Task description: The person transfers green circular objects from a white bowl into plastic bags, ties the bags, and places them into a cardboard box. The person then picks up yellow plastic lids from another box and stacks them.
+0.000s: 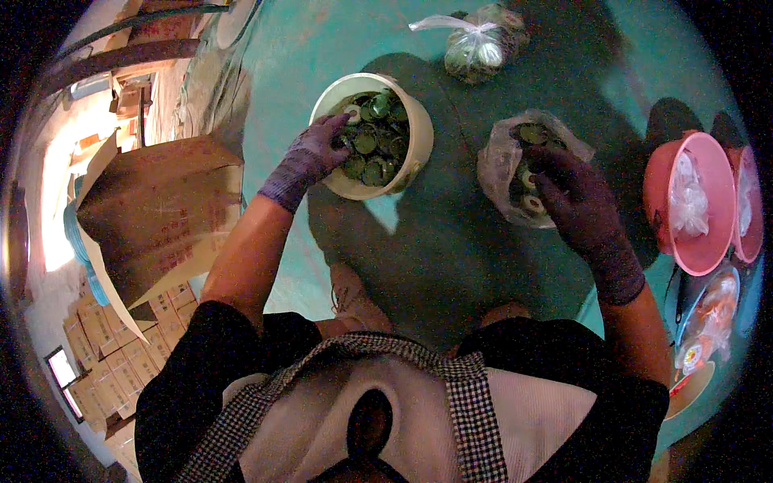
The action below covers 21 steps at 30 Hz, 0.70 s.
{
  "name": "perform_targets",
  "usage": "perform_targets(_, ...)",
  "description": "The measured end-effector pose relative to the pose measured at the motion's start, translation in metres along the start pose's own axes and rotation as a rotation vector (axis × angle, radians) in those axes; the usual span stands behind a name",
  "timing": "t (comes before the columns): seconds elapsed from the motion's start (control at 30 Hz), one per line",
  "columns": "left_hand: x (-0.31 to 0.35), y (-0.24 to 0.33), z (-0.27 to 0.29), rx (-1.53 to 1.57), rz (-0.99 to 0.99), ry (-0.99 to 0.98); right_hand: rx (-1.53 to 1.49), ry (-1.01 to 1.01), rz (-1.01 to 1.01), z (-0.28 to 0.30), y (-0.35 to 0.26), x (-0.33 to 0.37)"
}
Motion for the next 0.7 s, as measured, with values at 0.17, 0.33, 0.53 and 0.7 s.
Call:
perform_targets(0.17,-0.026,0.014,-0.016,-0.158,-0.017,0.001,0.083,-0.013,0.03,-0.009,0.008,0.0)
perform_targets(0.33,-0.02,0.023,-0.031,-0.357,-0.053,0.091,0.144,-0.018,0.073,-0.018,-0.002,0.004)
perform_targets(0.53,0.009,0.023,-0.007,-0.011,-0.138,0.335,0.155,-0.019,0.16,-0.018,0.003,0.006)
perform_targets(0.7,0.048,0.062,0.01,1.114,0.033,-0.027,-0.325,-0.237,-0.056,-0.027,-0.007,-0.001)
Point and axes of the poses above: each hand's wrist, its own x-axis away from the middle knuckle, its own z-axis out of the back of the hand, y = z × x, the point moved 1 cm from there along -x, towards the middle knuckle, and after that the axes turned 1 degree about y, right-handed, at the moved point
